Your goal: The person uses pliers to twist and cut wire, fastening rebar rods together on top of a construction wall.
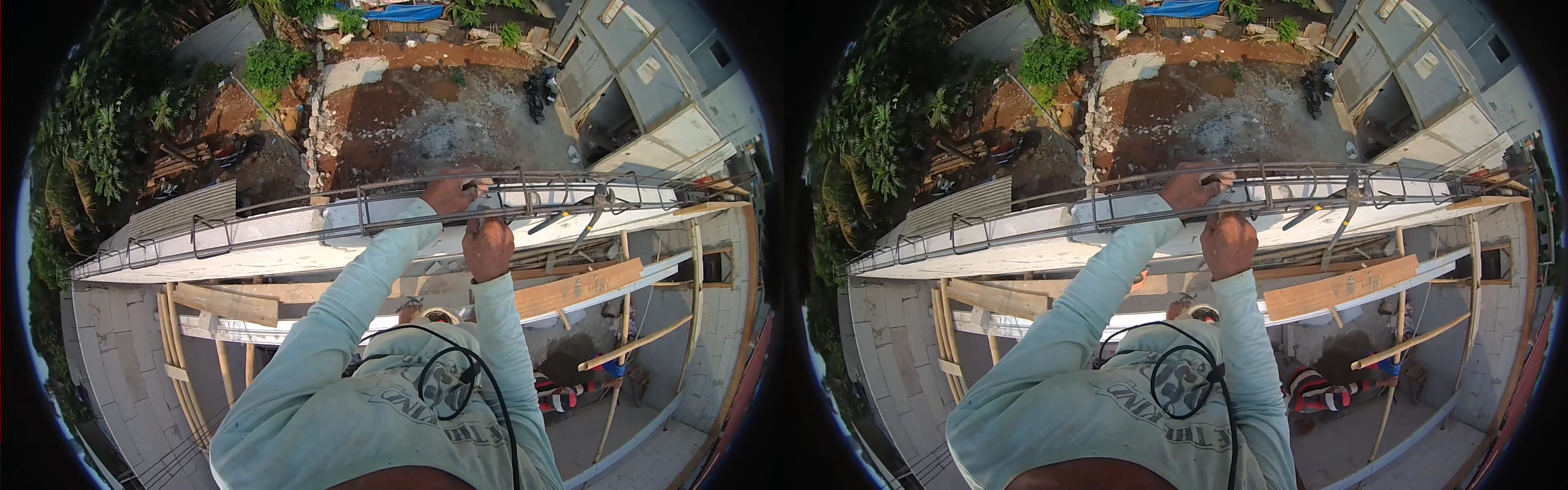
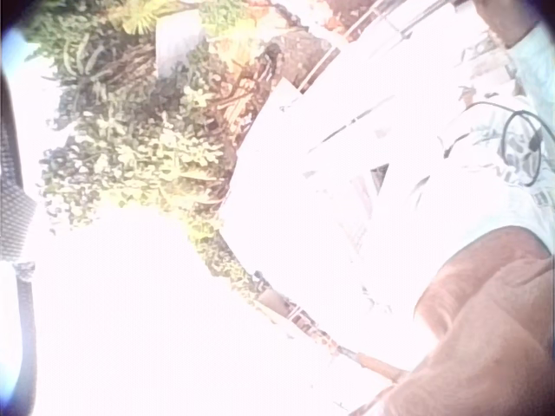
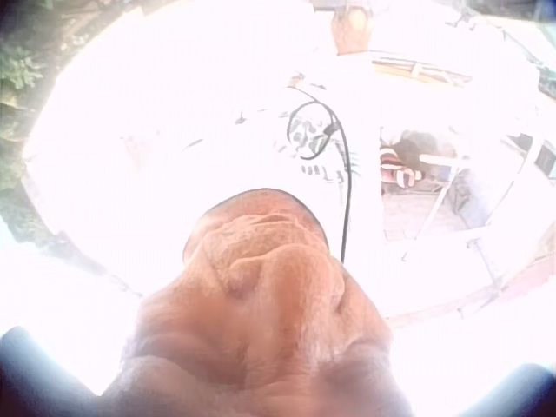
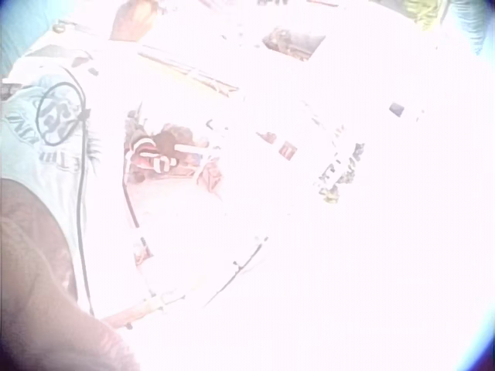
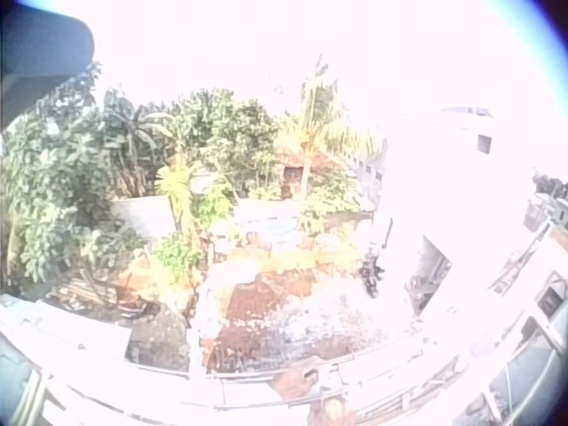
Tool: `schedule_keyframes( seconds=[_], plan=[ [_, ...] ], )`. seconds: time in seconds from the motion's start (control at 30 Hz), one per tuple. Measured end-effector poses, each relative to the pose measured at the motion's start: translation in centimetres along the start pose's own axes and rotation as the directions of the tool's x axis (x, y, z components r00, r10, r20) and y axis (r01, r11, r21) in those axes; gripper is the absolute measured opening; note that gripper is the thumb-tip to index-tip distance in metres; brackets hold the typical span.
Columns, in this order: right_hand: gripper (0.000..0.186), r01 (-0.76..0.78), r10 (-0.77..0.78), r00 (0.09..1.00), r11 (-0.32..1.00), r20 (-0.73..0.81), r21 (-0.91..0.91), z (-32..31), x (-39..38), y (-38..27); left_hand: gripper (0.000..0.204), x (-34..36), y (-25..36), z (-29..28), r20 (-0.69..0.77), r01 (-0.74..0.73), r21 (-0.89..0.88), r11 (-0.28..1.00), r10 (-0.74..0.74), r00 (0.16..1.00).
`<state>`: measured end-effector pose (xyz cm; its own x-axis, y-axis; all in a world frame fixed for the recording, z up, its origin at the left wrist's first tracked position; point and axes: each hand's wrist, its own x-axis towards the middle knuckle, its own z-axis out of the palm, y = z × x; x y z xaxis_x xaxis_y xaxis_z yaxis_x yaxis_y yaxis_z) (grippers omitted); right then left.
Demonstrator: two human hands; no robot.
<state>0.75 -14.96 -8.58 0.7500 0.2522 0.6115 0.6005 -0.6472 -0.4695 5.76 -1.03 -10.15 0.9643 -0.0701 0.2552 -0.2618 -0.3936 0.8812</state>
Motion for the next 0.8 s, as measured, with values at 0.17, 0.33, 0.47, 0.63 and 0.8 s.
schedule_keyframes(
  seconds=[0.17, 0.33, 0.47, 0.63, 0.8],
  plan=[
    [0.012, -0.146, 0.146, 0.989, 0.989, 0.028, -0.007, 0.7, -0.4, 0.0, 0.026, -0.6, 0.9, -0.4, 0.013, -0.088, 0.054, 0.995, 0.088, 0.996],
    [0.012, -0.336, 0.328, 0.942, 0.917, 0.072, 0.214, 0.7, -0.2, -0.2, 0.028, -1.0, 1.0, -0.9, 0.077, -0.096, 0.064, 0.993, 0.091, 0.993],
    [0.011, -0.306, 0.304, 0.952, 0.92, 0.046, 0.246, 0.5, -0.3, -0.1, 0.027, -1.2, 1.4, -0.8, 0.066, -0.125, 0.108, 0.986, 0.118, 0.991],
    [0.01, -0.234, 0.228, 0.972, 0.956, 0.051, 0.175, 0.5, -0.6, -0.3, 0.023, -1.0, 0.4, -0.3, 0.028, -0.155, 0.079, 0.985, 0.153, 0.988],
    [0.012, -0.394, 0.372, 0.919, 0.882, 0.129, 0.26, 0.3, -0.7, -0.2, 0.021, -1.2, 0.3, 0.0, -0.014, -0.106, 0.067, 0.992, 0.108, 0.994]
  ],
)
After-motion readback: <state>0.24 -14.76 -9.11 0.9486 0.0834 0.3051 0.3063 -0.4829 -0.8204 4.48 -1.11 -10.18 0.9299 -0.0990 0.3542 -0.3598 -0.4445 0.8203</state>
